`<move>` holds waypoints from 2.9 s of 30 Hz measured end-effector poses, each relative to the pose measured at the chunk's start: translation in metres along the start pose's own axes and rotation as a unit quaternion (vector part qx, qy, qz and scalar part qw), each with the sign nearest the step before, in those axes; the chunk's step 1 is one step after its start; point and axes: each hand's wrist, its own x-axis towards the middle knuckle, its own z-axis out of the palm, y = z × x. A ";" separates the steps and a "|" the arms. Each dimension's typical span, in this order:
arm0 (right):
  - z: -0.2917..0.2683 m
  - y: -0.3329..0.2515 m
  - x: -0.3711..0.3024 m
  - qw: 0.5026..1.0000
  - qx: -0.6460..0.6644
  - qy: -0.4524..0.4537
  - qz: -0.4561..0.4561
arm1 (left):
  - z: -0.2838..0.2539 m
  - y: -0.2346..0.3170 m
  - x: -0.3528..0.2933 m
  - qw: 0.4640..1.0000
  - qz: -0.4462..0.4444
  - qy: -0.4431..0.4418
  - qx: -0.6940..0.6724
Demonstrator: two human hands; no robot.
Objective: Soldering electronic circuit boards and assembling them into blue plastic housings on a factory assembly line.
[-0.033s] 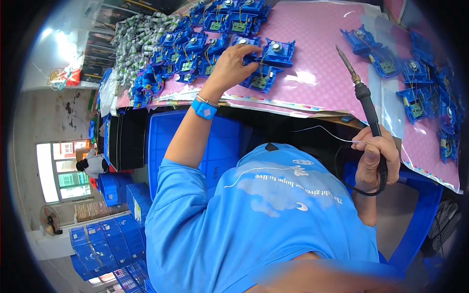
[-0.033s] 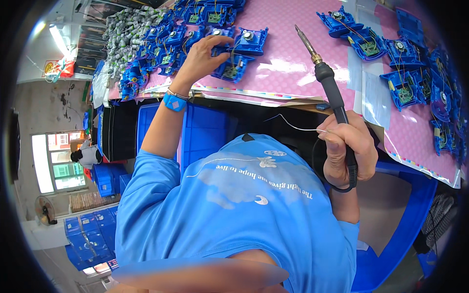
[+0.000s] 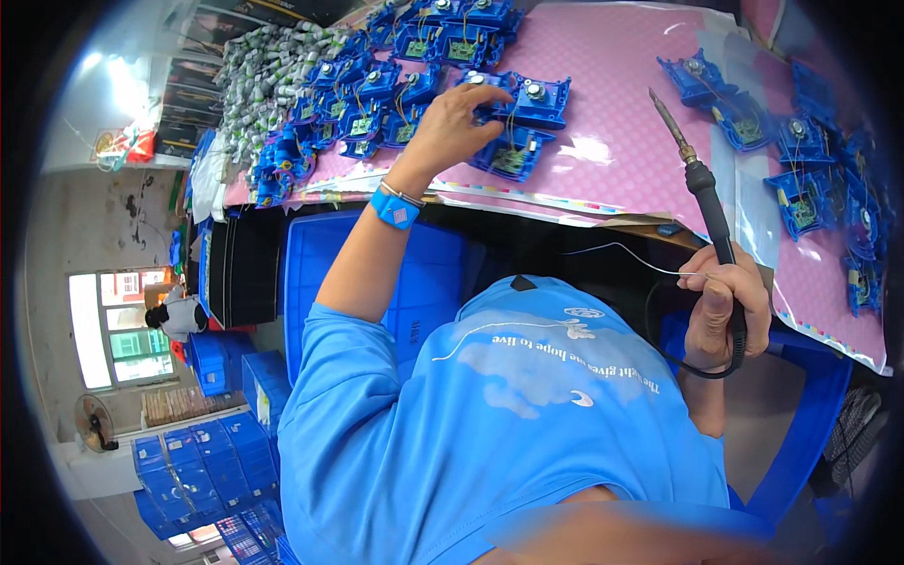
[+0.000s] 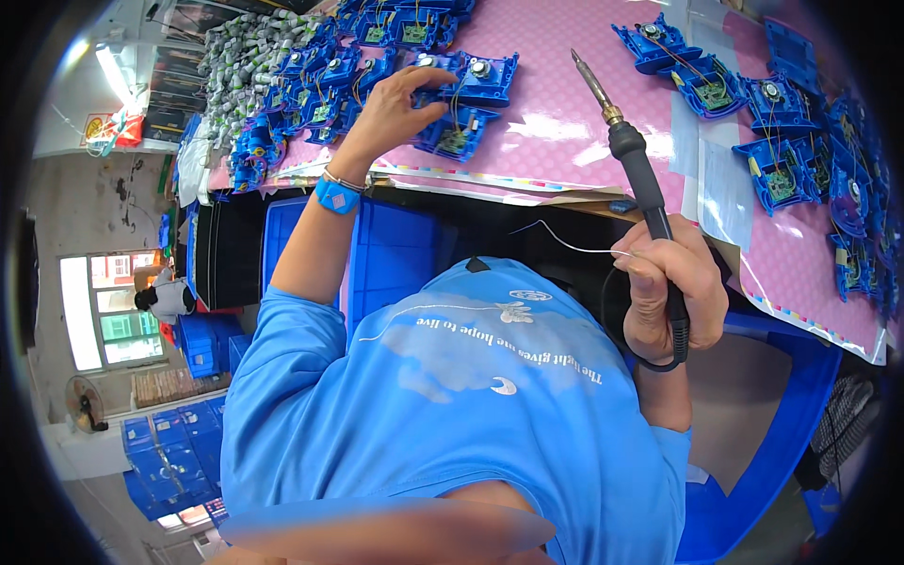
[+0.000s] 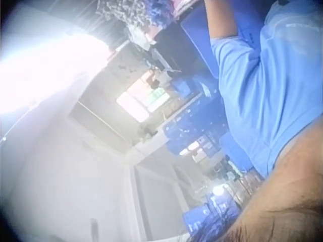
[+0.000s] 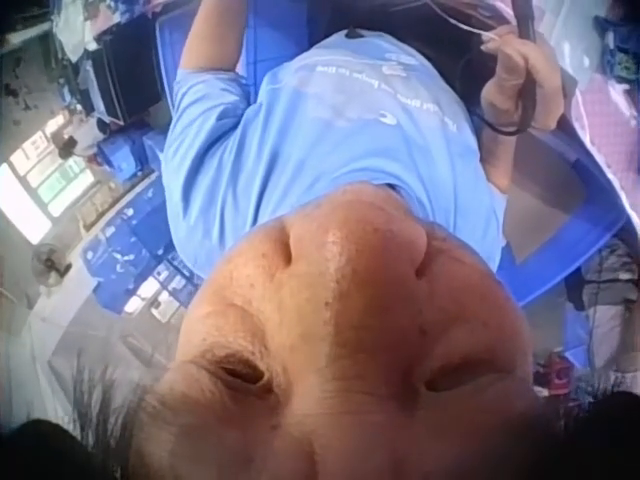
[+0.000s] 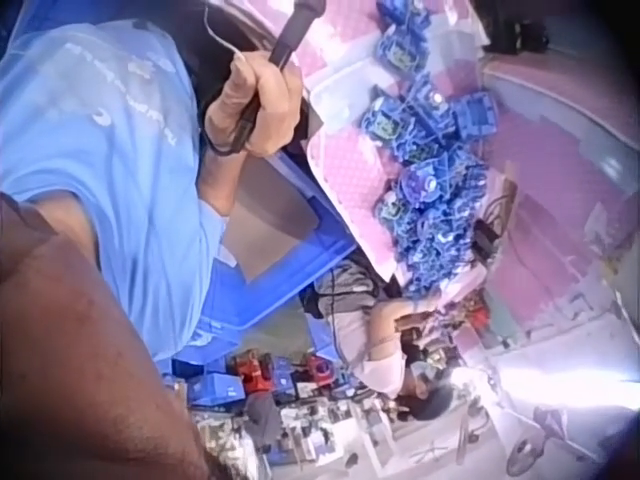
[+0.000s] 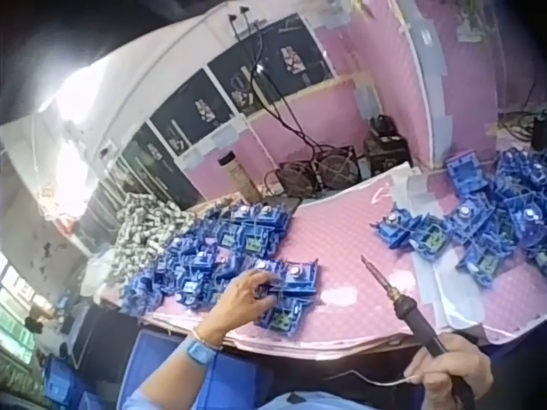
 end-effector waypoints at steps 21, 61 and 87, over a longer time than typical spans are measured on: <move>0.020 0.012 0.009 0.997 -0.050 0.006 0.060 | -0.111 -0.044 -0.231 0.972 -0.151 0.153 -0.097; 0.068 -0.003 0.020 0.993 -0.075 -0.049 0.077 | 0.006 -0.075 -0.246 0.947 -0.229 0.099 -0.200; 0.019 -0.002 0.009 0.998 -0.034 0.021 0.047 | 0.015 -0.009 -0.033 0.958 0.060 0.065 0.274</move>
